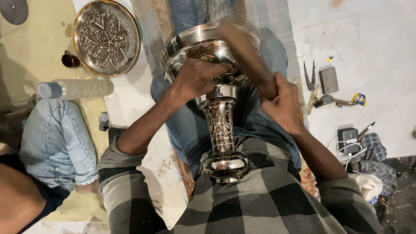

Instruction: The person holds a silver-colored metal vessel on their lap and repeatedly strikes its surface with a wooden mallet. They rotate the vessel slightly between strikes to work different areas of the bowl.

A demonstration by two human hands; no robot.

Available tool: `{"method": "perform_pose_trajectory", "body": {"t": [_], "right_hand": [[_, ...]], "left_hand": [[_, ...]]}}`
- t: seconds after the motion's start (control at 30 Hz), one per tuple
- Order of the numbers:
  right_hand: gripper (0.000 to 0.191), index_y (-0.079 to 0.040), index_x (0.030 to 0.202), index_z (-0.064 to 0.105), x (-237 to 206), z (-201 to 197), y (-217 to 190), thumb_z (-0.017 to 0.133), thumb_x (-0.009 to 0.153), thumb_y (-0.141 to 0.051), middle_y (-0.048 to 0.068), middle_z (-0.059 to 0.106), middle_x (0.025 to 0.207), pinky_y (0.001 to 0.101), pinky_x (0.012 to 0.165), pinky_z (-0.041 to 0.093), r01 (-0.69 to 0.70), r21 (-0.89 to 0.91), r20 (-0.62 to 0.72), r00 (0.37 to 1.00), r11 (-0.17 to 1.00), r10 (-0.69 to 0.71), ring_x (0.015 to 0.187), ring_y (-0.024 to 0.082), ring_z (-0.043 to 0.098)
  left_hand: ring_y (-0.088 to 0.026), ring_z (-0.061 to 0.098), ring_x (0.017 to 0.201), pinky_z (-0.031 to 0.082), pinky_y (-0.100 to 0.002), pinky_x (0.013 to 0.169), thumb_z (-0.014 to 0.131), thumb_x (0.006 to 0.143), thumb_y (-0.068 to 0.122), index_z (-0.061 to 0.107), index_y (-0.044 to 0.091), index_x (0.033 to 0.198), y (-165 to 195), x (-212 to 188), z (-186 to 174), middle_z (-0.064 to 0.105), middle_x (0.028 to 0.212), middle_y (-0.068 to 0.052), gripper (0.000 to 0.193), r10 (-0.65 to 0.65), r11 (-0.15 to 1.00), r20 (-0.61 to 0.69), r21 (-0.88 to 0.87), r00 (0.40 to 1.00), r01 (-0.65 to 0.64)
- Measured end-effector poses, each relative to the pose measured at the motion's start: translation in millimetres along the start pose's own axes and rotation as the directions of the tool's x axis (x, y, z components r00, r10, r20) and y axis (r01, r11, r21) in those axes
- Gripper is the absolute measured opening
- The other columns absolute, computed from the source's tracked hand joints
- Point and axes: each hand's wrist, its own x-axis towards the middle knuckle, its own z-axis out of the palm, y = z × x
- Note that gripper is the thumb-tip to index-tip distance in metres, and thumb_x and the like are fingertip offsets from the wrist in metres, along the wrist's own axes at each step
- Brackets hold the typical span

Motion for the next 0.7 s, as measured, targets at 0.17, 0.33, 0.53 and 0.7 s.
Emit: {"method": "perform_pose_trajectory", "body": {"t": [0.17, 0.33, 0.53, 0.7], "right_hand": [[0.031, 0.001, 0.096, 0.053, 12.0, -0.5, -7.0, 0.07, 0.069, -0.002, 0.022, 0.057, 0.075, 0.044, 0.064, 0.048, 0.113, 0.014, 0.003, 0.994, 0.994, -0.113, 0.067, 0.039, 0.058], [0.033, -0.001, 0.096, 0.054, 14.3, -9.2, -20.8, 0.071, 0.069, -0.008, 0.022, 0.063, 0.077, 0.0473, 0.063, 0.049, 0.08, -0.13, 0.156, 0.986, 0.988, -0.059, 0.067, 0.039, 0.065], [0.035, 0.002, 0.101, 0.06, 1.8, -9.5, -21.5, 0.075, 0.071, -0.007, 0.024, 0.067, 0.083, 0.0485, 0.069, 0.048, 0.073, -0.29, 0.169, 0.985, 0.954, -0.024, 0.078, 0.043, 0.066], [0.032, -0.001, 0.107, 0.065, -8.8, 34.2, 3.2, 0.079, 0.079, -0.008, 0.007, 0.069, 0.09, 0.03, 0.075, 0.052, -0.194, 0.362, 0.129, 0.979, 0.912, 0.157, 0.084, 0.011, 0.063]], "left_hand": [[-0.02, 0.073, 0.075, 0.059, -0.036, 0.066, 0.071, 0.071, -0.004, 0.076, 0.012, 0.114, 3.4, -4.7, 2.4, 0.08, 0.102, -0.006, 0.046, -0.004, 0.999, -0.051, 0.046, 0.999, 0.006], [-0.023, 0.074, 0.075, 0.059, -0.037, 0.066, 0.071, 0.069, 0.002, 0.079, 0.009, 0.103, 6.7, -5.9, 0.8, 0.078, 0.095, -0.01, 0.036, -0.077, 0.997, -0.034, 0.002, 0.996, 0.077], [-0.02, 0.077, 0.088, 0.063, -0.033, 0.079, 0.063, 0.077, -0.003, 0.074, 0.009, 0.099, 9.5, -15.8, 14.0, 0.079, 0.097, -0.008, 0.028, -0.194, 0.979, -0.277, -0.108, 0.941, 0.17], [-0.017, 0.076, 0.092, 0.065, -0.03, 0.083, 0.062, 0.094, -0.01, 0.063, -0.001, 0.117, 24.4, -17.8, 50.9, 0.077, 0.101, -0.01, 0.024, -0.646, 0.592, -0.515, -0.804, 0.563, -0.057]]}}
